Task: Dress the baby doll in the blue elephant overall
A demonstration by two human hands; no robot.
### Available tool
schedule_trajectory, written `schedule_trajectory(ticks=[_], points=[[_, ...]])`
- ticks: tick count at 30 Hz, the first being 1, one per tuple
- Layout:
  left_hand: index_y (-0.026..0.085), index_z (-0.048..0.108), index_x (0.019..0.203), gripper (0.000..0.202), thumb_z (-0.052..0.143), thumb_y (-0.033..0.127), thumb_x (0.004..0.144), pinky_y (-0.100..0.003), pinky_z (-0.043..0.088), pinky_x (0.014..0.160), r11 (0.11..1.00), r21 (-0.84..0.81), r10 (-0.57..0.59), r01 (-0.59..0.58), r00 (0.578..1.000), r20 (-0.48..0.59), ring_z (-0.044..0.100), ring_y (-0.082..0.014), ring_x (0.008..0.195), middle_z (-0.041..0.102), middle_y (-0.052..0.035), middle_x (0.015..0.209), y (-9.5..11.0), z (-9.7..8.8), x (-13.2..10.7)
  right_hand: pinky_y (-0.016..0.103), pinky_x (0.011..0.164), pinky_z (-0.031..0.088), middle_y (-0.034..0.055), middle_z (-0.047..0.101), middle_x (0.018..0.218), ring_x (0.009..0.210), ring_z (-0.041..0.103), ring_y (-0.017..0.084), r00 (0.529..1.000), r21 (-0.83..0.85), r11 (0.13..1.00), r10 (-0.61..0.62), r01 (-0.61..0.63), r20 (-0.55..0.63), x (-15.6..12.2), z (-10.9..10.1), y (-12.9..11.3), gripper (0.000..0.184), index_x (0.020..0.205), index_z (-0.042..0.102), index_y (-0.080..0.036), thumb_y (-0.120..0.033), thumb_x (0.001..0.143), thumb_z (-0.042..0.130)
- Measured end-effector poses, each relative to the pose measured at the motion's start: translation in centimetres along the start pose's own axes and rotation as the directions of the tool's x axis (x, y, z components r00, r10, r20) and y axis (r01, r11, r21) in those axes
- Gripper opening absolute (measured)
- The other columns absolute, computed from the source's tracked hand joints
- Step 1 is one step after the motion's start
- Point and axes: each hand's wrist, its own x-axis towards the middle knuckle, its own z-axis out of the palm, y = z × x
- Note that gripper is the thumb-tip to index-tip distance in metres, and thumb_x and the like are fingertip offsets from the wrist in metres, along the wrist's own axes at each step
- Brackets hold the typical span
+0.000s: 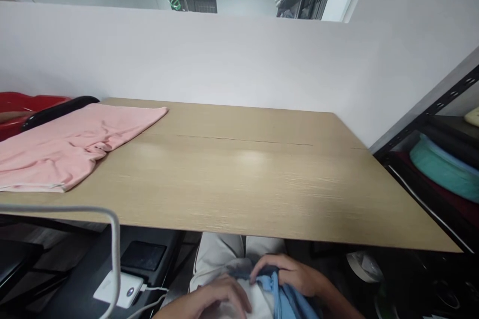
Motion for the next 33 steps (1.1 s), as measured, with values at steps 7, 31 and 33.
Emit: schedule_trajectory(ticks=[7,31,33], points=[[0.020,0.074,0.129,0.065,0.043,0.074,0.112,-0.048,0.050,0.121,0.801,0.234,-0.386,0.551,0.774,-0.503,0.071,-0.0371,0.136,0.079,-0.0186,0.139,-2.7,-0.9,0.8,0.048,0.108,0.055,0.0183,0.083,0.118,0.106,0.077,0.030,1.000,0.350,0.936,0.028,-0.031,0.013,3.2,-0.4,4.7,0.066,0.128,0.082,-0.014,-0.068,0.105,0.052],[0.023,0.085,0.115,0.052,0.048,0.059,0.112,-0.042,0.057,0.105,0.629,0.387,-0.323,0.674,0.680,-0.659,0.081,-0.0368,0.116,0.087,-0.0193,0.117,-3.3,2.1,1.0,0.022,0.081,0.050,-0.0062,0.067,0.088,0.090,0.067,0.015,0.895,-0.111,0.894,0.442,-0.434,0.063,16.3,3.9,7.2,0.048,0.103,0.077,-0.022,0.007,0.066,0.064],[0.022,0.083,0.118,0.053,0.045,0.058,0.113,-0.041,0.058,0.101,0.608,0.366,-0.357,0.705,0.654,-0.667,0.082,-0.0366,0.114,0.086,-0.0205,0.117,-3.4,2.0,0.9,0.023,0.084,0.050,-0.0068,0.068,0.089,0.093,0.067,0.016,0.906,-0.108,0.904,0.421,-0.414,0.047,16.1,3.9,7.3,0.042,0.097,0.075,-0.023,0.006,0.068,0.065]])
